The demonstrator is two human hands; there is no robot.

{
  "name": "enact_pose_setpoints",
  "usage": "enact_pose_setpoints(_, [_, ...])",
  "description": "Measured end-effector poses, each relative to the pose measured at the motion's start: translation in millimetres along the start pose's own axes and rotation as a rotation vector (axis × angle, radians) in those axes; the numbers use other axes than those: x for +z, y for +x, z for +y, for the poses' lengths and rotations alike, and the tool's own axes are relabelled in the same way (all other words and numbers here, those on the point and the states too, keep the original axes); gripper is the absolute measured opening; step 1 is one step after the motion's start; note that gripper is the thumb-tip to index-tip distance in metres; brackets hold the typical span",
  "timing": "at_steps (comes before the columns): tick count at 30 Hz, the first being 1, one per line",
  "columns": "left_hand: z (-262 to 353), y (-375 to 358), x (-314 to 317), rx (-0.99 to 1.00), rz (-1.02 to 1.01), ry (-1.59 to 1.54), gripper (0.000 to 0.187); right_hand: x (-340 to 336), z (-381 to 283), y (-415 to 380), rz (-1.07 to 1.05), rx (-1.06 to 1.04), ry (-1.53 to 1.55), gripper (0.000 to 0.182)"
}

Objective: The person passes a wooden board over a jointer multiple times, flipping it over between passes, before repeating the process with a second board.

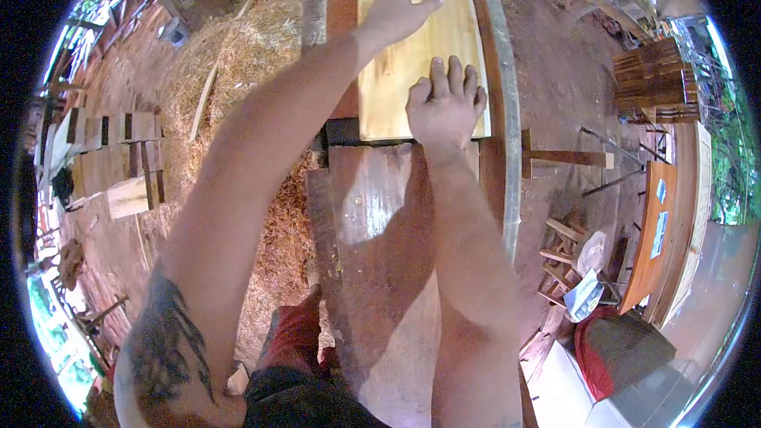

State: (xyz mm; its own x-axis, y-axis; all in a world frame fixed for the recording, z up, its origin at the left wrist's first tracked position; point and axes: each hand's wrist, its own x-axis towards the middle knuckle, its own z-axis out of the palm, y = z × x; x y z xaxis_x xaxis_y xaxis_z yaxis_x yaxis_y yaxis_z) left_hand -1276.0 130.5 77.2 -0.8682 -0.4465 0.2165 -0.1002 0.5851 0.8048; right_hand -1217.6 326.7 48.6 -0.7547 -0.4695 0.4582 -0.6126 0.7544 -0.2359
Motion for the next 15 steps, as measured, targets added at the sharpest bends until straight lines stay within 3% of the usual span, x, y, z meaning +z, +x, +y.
enact_pose_setpoints(2, [38.6,-60.8,-54.7,0.025,0.195,-0.08,0.064,1.7,0.6,3.9,-0.011,-0.008,0.0,0.047])
enact_pose_setpoints(4, [36.2,-148.4,-91.9,0.024,0.338,-0.143,0.055,9.4,4.1,4.8,-0.037,0.0,-0.034,0.048])
enact_pose_setpoints(6, [35.1,-256.1,-119.5,-0.176,0.358,-0.069,0.048,11.6,3.8,8.8,-0.048,0.0,-0.05,0.048])
enact_pose_setpoints(7, [22.3,-318.0,-114.9,-0.462,0.291,-0.096,0.053,13.2,3.3,11.8,-0.051,0.0,-0.059,0.048])
enact_pose_setpoints(10, [27.4,-463.1,-83.9,-0.955,0.059,-0.147,0.062,23.1,0.6,29.6,0.0,-0.028,-0.093,0.047])
enact_pose_setpoints(12, [63.6,-496.4,-71.2,-0.949,-0.032,-0.344,0.07,39.0,0.6,55.0,0.028,-0.074,-0.117,0.046])
enact_pose_setpoints(14, [48.2,-514.9,-46.2,-0.753,0.131,-0.246,0.078,62.8,3.8,79.0,0.019,-0.053,-0.128,0.048])
enact_pose_setpoints(15, [45.5,-513.1,-44.0,-0.774,0.122,-0.271,0.078,67.0,-7.7,95.2,0.017,-0.049,-0.134,0.049])
